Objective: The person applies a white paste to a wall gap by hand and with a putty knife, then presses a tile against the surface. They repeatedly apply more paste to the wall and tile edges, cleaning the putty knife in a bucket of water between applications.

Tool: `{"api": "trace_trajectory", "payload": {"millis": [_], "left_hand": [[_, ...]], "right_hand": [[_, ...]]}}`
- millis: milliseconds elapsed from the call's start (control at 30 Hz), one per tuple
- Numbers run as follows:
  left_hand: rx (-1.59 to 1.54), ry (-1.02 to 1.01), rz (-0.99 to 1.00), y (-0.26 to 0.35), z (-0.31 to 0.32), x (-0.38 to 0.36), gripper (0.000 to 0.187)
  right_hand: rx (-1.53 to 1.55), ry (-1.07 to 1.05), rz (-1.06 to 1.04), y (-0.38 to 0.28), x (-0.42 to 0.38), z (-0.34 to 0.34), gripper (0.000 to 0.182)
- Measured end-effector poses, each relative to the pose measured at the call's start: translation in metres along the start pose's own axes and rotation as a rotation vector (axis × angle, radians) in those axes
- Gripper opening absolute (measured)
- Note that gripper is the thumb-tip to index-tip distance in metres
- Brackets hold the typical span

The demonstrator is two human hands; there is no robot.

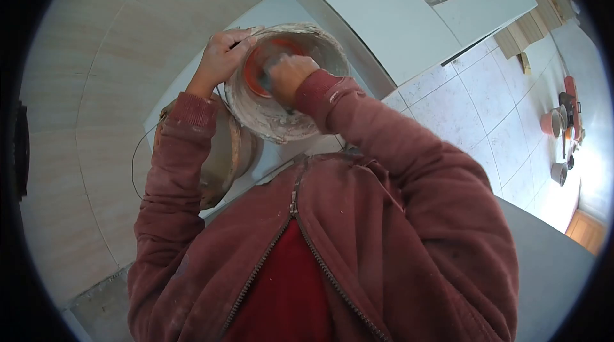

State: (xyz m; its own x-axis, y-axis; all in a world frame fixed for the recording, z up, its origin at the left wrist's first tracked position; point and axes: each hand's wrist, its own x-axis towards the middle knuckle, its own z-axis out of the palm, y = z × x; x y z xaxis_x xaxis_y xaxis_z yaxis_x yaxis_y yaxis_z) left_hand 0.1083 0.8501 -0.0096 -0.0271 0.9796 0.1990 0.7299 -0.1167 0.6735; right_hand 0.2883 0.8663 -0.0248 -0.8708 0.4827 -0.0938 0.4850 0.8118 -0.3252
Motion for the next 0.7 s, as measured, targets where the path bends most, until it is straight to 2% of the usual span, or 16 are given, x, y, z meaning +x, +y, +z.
{"api": "trace_trajectory", "payload": {"millis": [33,67,133,167,233,267,300,367,433,533,633,700], "left_hand": [[-0.002,-0.002,-0.004,-0.003,0.0,0.001,0.028],[-0.044,0.017,-0.021,-0.007,0.001,0.001,0.029],[-0.082,0.027,-0.044,-0.013,0.001,-0.006,0.029],[-0.106,-0.004,-0.045,-0.013,0.0,-0.008,0.029],[-0.13,-0.033,-0.034,-0.01,-0.003,-0.007,0.029],[-0.111,-0.004,-0.024,-0.008,-0.004,-0.007,0.029],[-0.093,0.028,-0.009,-0.005,-0.005,-0.005,0.028],[-0.122,0.009,-0.071,0.0,-0.006,-0.003,0.028],[-0.143,-0.022,-0.155,-0.006,-0.006,-0.009,0.027],[-0.182,0.029,-0.079,-0.015,-0.003,-0.007,0.027],[-0.034,0.01,0.008,-0.001,-0.004,-0.005,0.028],[-0.031,-0.047,-0.152,0.005,-0.006,-0.002,0.028]], "right_hand": [[0.093,0.157,0.059,-0.007,0.001,-0.008,0.025],[0.103,0.148,0.059,-0.018,-0.005,0.002,0.025],[-0.091,0.146,-0.134,-0.041,-0.019,0.033,0.024],[-0.089,0.146,-0.131,-0.032,-0.021,0.051,0.024],[-0.283,0.1,-0.266,-0.001,-0.026,0.079,0.023],[-0.043,-0.292,-0.103,-0.002,-0.017,0.029,0.025],[-0.049,-0.291,-0.098,-0.004,-0.01,0.015,0.025],[0.109,0.228,0.029,-0.008,0.0,0.003,0.022],[0.084,0.157,0.006,-0.026,-0.002,0.01,0.02],[0.049,0.083,-0.048,-0.011,-0.013,0.047,0.02],[0.057,-0.02,-0.035,0.006,-0.004,0.023,0.023],[0.237,0.297,0.122,0.0,0.015,0.007,0.024]]}}
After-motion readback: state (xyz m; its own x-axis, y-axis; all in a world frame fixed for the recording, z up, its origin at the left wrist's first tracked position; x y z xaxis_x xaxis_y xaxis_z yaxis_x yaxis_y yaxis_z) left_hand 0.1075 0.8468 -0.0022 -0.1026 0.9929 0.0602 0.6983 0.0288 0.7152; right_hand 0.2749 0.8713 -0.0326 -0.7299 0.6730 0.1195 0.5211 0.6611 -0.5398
